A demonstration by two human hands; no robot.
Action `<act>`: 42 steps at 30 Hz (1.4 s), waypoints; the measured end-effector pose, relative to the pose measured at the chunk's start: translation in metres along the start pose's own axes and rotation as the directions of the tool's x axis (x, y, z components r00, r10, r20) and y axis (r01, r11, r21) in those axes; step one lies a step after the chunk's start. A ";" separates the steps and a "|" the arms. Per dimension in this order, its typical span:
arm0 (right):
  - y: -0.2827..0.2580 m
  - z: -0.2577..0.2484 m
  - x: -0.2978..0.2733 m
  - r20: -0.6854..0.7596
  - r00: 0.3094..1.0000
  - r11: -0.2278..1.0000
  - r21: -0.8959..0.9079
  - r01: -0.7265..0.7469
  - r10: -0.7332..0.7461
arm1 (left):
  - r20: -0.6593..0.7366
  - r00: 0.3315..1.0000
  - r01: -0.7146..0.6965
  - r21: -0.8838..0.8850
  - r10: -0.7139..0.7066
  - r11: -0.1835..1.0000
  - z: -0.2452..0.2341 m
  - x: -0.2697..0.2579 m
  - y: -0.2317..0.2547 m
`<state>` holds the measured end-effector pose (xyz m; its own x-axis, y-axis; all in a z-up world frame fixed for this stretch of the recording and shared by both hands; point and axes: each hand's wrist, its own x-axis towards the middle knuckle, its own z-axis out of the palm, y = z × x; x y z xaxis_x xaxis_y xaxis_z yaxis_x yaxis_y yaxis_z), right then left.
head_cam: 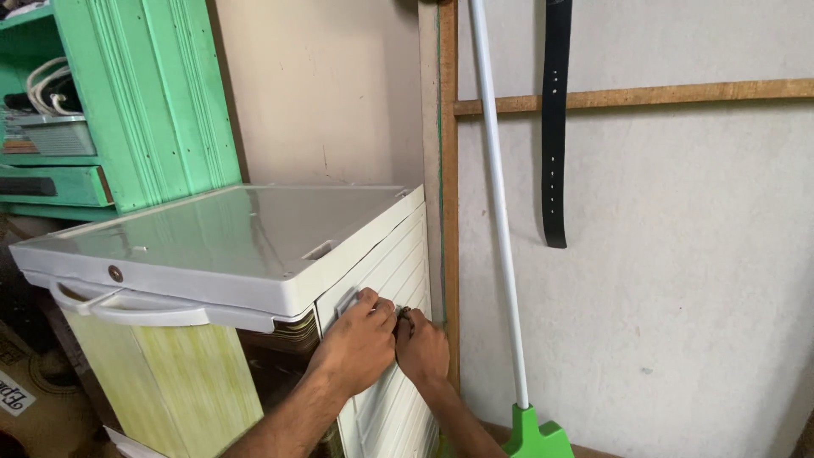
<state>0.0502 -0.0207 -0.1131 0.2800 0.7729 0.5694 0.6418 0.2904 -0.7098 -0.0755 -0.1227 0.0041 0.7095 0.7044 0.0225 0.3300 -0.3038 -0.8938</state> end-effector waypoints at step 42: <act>0.044 0.043 -0.078 -0.272 0.951 0.899 0.365 0.244 -0.148 | 0.009 0.999 0.035 -0.033 -0.035 0.999 0.013 0.012 0.028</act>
<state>0.0257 -0.0438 -0.2062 0.3655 0.5389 0.7590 0.3843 0.6553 -0.6503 -0.0659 -0.1139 -0.0266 0.6921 0.7201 0.0494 0.3750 -0.3003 -0.8770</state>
